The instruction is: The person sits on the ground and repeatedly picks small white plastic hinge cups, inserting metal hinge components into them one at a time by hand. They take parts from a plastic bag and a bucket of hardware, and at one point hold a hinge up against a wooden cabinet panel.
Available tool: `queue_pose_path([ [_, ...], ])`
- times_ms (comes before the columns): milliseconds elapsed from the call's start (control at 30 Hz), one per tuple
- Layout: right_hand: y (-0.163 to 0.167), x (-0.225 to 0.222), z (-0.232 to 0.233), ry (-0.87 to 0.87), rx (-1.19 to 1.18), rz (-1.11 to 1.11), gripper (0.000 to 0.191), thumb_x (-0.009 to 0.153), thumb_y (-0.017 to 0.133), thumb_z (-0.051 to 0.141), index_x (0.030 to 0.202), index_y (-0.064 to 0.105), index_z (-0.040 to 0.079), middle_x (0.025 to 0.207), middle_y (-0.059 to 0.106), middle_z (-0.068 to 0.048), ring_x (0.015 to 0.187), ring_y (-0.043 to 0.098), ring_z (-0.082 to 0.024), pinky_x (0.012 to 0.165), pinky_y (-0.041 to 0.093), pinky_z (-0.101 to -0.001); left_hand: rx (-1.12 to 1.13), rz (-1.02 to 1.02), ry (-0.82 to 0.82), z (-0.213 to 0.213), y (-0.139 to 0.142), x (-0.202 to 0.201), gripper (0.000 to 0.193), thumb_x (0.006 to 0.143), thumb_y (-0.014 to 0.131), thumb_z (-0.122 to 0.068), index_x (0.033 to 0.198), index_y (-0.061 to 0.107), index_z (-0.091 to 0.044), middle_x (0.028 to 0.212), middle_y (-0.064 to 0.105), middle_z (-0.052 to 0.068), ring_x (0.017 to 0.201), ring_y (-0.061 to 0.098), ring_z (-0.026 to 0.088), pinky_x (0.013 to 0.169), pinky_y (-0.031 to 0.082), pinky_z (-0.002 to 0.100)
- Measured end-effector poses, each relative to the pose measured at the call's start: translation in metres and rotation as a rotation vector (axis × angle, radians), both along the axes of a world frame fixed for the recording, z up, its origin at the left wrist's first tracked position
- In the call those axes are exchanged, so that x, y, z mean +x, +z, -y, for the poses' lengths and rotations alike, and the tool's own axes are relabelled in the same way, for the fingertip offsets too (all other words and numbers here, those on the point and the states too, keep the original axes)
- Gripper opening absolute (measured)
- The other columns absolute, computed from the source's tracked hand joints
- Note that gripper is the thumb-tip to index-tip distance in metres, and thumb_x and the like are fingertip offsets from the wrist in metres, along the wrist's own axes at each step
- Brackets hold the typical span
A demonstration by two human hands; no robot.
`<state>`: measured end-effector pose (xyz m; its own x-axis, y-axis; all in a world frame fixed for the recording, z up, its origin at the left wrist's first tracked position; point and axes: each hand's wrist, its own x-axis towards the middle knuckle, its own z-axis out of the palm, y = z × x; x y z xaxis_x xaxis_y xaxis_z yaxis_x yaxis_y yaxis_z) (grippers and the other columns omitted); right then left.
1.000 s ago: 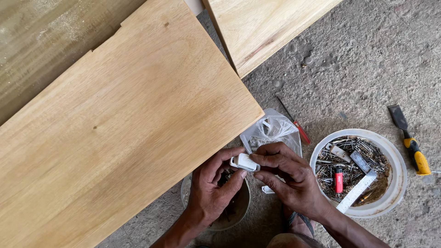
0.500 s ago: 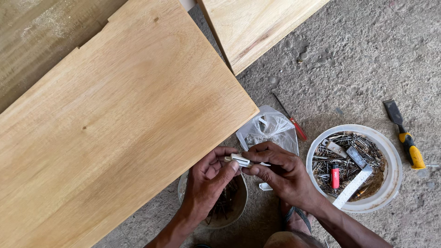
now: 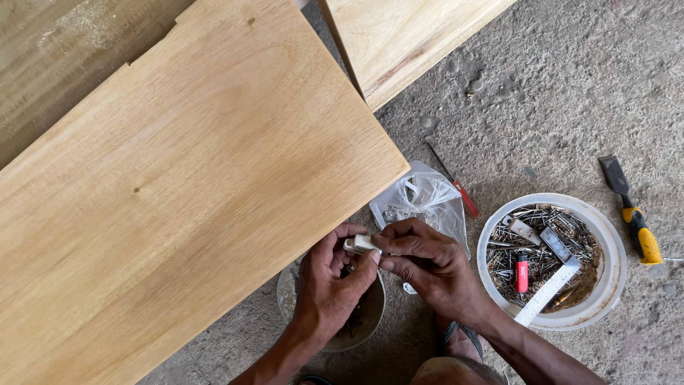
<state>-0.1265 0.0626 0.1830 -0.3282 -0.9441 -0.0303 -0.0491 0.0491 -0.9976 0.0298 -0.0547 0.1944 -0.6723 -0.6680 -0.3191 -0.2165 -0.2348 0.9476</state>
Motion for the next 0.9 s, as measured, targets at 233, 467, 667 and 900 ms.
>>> queue_pose_path([
  [233, -0.014, -0.013, 0.002, -0.025, 0.043, 0.304, 0.027, 0.097, 0.063, 0.012, 0.117, 0.072, -0.004, 0.117, 0.072, -0.018, 0.094, 0.079, -0.020, 0.083, 0.069, -0.0322, 0.202, -0.105, -0.052, 0.013, -0.014, 0.007, 0.043, 0.098, 0.062, -0.034, 0.121, 0.066, 0.002, 0.101, 0.074, 0.015, 0.088, 0.074, 0.019, 0.082, 0.065, 0.035],
  [467, -0.011, -0.013, 0.002, -0.074, 0.068, 0.173, 0.027, 0.100, 0.060, 0.016, 0.115, 0.073, -0.003, 0.104, 0.076, -0.017, 0.088, 0.080, -0.018, 0.078, 0.071, -0.0311, 0.056, -0.145, -0.046, 0.008, -0.010, 0.001, 0.034, 0.100, 0.060, -0.025, 0.123, 0.066, 0.000, 0.106, 0.077, 0.011, 0.093, 0.076, 0.019, 0.083, 0.067, 0.034],
  [667, 0.000, -0.009, -0.003, -0.110, 0.038, 0.124, 0.025, 0.101, 0.059, 0.014, 0.113, 0.072, -0.004, 0.106, 0.073, -0.013, 0.087, 0.077, -0.016, 0.075, 0.068, -0.0291, -0.690, -0.084, -0.157, 0.004, 0.011, 0.002, 0.019, 0.099, 0.067, -0.006, 0.118, 0.066, -0.007, 0.103, 0.072, 0.010, 0.091, 0.073, 0.017, 0.071, 0.061, 0.029],
  [900, 0.004, -0.008, -0.003, -0.099, 0.063, 0.084, 0.022, 0.101, 0.060, 0.011, 0.111, 0.072, -0.005, 0.102, 0.074, -0.012, 0.084, 0.078, -0.016, 0.073, 0.067, -0.0279, -0.652, -0.047, -0.162, 0.005, 0.019, 0.000, 0.014, 0.096, 0.070, -0.003, 0.110, 0.067, -0.006, 0.098, 0.072, 0.007, 0.083, 0.072, 0.015, 0.066, 0.057, 0.029],
])
